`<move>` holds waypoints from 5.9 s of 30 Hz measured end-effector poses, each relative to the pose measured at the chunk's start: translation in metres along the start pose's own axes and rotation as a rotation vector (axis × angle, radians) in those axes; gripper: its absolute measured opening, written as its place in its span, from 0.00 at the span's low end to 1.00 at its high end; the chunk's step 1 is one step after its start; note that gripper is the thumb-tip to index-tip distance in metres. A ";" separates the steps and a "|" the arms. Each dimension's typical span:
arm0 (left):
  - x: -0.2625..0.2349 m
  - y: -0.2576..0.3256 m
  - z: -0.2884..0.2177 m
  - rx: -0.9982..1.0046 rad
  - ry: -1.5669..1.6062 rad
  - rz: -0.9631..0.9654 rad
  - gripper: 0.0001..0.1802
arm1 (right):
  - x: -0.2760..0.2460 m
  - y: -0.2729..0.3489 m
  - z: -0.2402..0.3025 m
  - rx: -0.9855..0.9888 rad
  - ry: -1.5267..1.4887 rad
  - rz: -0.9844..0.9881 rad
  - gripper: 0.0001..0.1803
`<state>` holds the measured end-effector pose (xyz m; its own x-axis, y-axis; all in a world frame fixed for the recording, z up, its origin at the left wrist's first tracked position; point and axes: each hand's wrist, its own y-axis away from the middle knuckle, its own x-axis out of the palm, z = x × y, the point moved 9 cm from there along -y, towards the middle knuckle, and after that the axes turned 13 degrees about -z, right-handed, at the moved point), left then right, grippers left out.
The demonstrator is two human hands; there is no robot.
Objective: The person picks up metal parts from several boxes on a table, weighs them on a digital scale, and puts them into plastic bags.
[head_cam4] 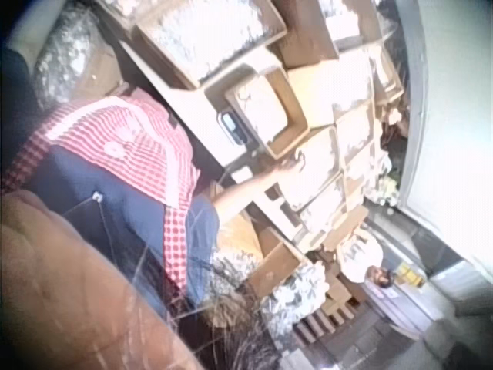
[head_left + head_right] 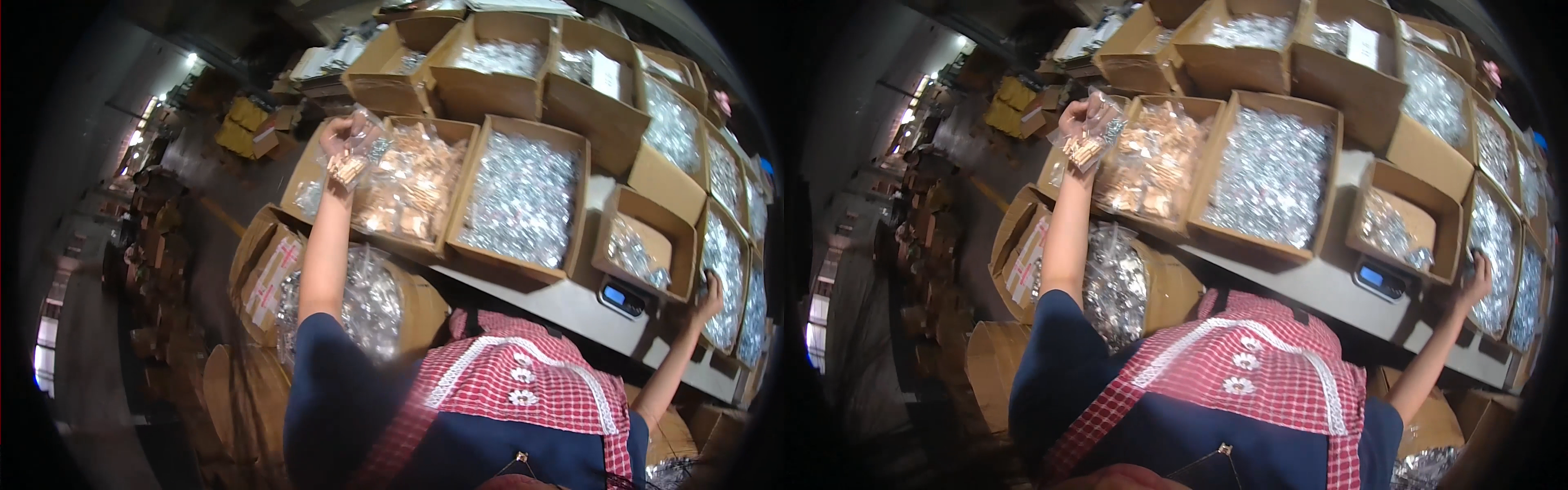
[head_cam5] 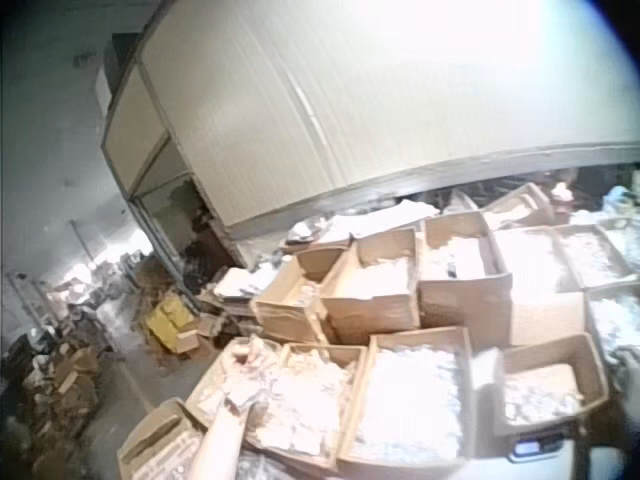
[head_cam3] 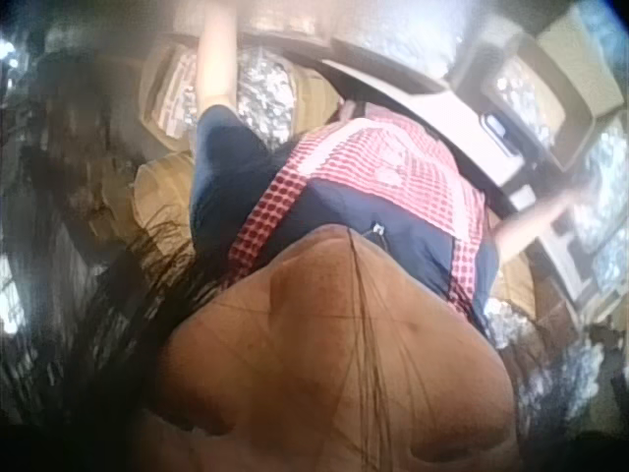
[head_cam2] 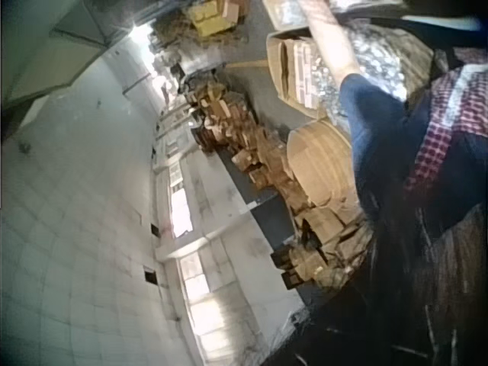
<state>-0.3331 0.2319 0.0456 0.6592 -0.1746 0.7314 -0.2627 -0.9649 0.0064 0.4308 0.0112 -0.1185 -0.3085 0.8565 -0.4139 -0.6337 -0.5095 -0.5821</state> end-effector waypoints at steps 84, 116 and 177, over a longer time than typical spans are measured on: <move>-0.595 1.082 -0.145 -0.649 -1.702 -1.550 0.22 | 0.066 0.673 0.725 -0.971 -0.212 0.677 0.33; -0.145 0.957 -0.340 0.584 -0.712 -1.419 0.17 | 0.075 0.644 0.692 -0.801 -0.376 0.728 0.31; 0.042 0.382 0.154 0.356 -1.170 -0.254 0.17 | -0.119 0.231 0.377 -0.667 -0.062 0.400 0.41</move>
<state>-0.2968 -0.1740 -0.0265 0.9420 0.1306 -0.3090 0.0485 -0.9645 -0.2598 0.0533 -0.1768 0.0603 -0.4753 0.5900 -0.6526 0.0887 -0.7058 -0.7028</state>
